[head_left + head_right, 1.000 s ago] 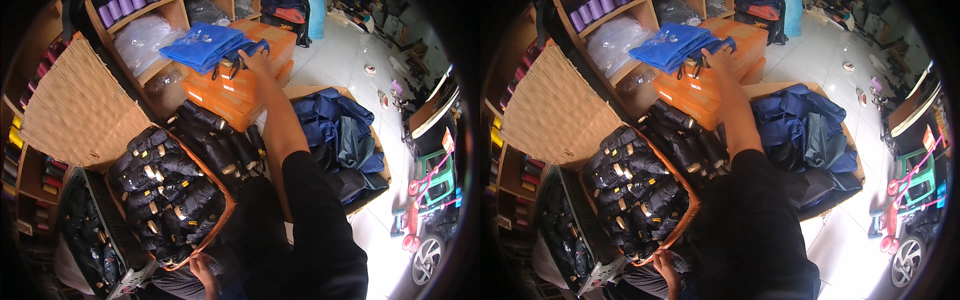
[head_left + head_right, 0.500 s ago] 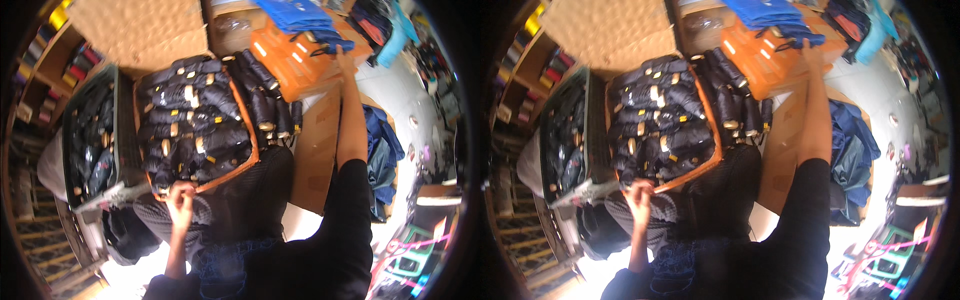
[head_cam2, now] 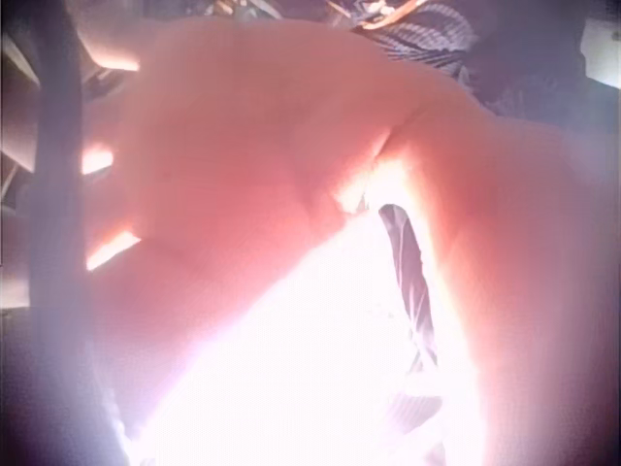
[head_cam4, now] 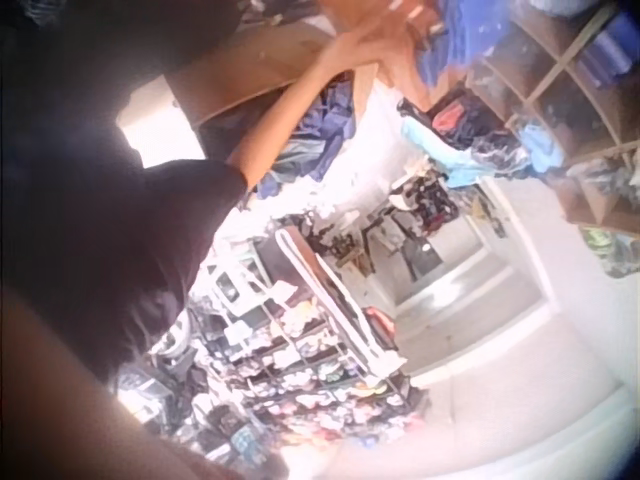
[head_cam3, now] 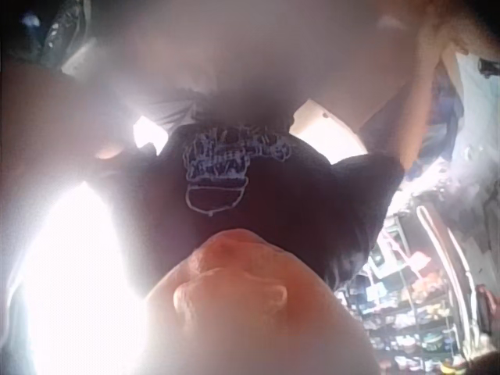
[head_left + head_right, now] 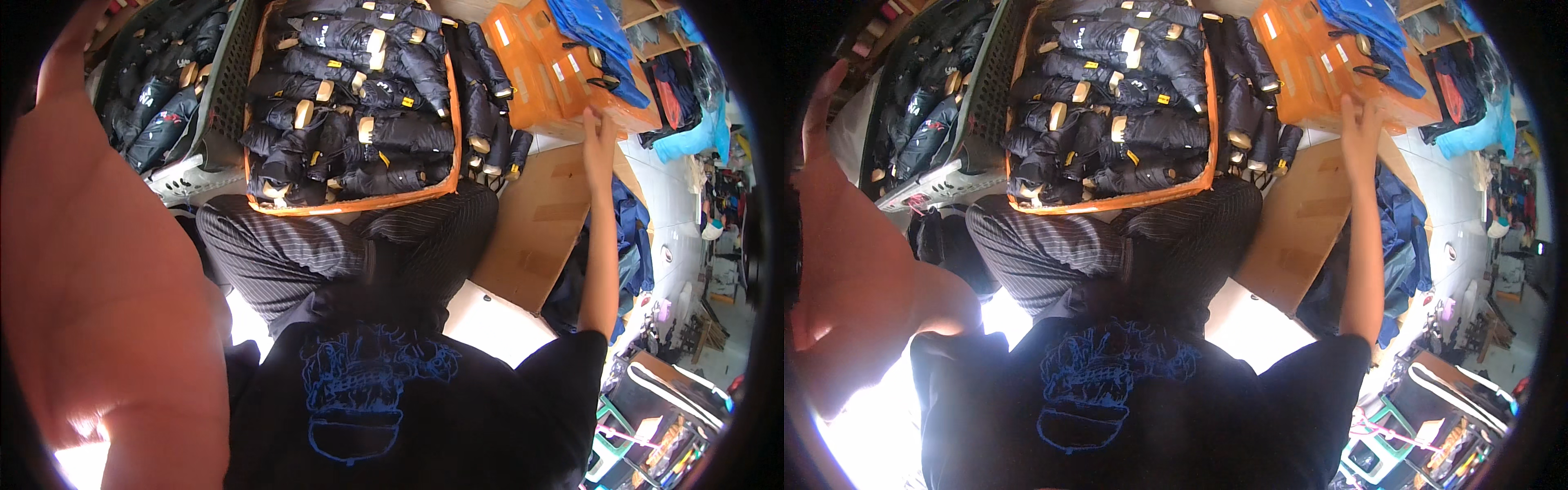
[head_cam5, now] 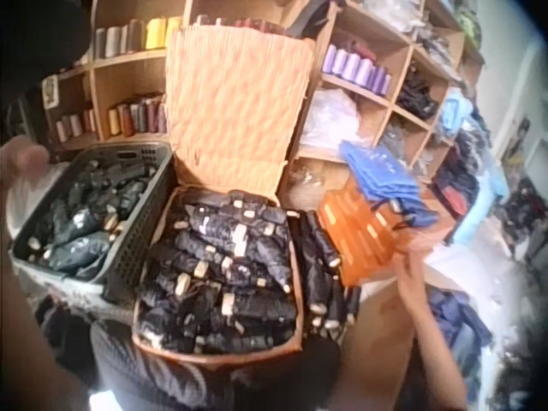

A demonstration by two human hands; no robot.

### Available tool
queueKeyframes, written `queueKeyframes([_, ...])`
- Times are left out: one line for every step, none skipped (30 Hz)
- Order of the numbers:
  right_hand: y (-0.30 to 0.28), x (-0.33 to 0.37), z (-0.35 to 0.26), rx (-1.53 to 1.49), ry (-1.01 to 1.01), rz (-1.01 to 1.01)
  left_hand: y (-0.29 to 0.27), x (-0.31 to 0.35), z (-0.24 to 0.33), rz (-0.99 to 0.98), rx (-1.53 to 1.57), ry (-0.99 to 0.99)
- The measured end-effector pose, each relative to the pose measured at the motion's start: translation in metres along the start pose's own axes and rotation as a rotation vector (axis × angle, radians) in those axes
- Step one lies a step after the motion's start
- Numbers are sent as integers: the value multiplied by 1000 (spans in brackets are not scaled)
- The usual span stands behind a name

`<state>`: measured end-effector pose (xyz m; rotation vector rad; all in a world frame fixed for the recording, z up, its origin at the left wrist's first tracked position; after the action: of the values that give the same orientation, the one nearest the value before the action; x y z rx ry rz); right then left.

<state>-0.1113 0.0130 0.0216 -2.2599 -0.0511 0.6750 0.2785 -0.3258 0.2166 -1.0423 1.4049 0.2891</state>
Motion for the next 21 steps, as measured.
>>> queueKeyframes([-6,20,-22,-64,0,-45,0,1,2,10,1,0])
queueKeyframes([4,31,-38,-108,-18,-98,-5,-4,11,-11,-32,0])
queueKeyframes([5,44,-47,-136,-29,-136,-7,-5,15,-17,-47,-6])
queueKeyframes([2,59,-54,-142,-27,-170,-5,-2,17,-13,-45,-10])
queueKeyframes([-8,80,-60,-144,25,-193,4,11,10,20,4,-16])
queueKeyframes([-13,95,-79,-187,57,-226,7,11,11,26,10,-15])
queueKeyframes([-16,104,-95,-226,87,-251,8,11,12,40,16,-13])
queueKeyframes([-19,114,-104,-265,103,-286,10,11,15,49,33,-16])
queueKeyframes([-22,124,-111,-304,122,-319,13,10,12,62,41,-17])
queueKeyframes([-21,132,-118,-352,134,-350,11,8,12,70,44,-19])
queueKeyframes([-19,142,-124,-437,135,-363,12,6,12,76,48,-18])
queueKeyframes([-17,151,-139,-445,65,-436,15,6,12,86,50,-24])
queueKeyframes([-17,156,-162,-453,-18,-512,14,6,12,104,40,-35])
queueKeyframes([-16,161,-181,-462,-96,-579,18,6,9,122,31,-48])
queueKeyframes([-15,166,-193,-512,-169,-641,29,9,2,148,40,-72])
queueKeyframes([-16,173,-204,-557,-242,-704,40,13,-8,168,47,-124])
queueKeyframes([-15,182,-203,-615,-175,-783,52,17,-18,180,52,-182])
queueKeyframes([-15,188,-199,-545,-97,-911,69,23,-28,156,63,-261])
queueKeyframes([-18,190,-188,-537,-58,-896,97,34,-41,111,94,-352])
queueKeyframes([-21,190,-180,-529,-31,-889,126,51,-51,27,136,-458])
queueKeyframes([-24,189,-169,-549,-69,-743,155,72,-57,-88,166,-561])
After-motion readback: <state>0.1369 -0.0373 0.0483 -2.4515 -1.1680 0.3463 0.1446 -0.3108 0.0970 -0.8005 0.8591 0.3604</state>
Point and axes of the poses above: each hand's wrist, its own x-axis away from the middle knuckle, its own y-axis out of the palm, z = x × y, the point moved 4 cm from there along -x, towards the middle knuckle, and after that the axes turned 7 degrees about -x, right-handed, at the moved point
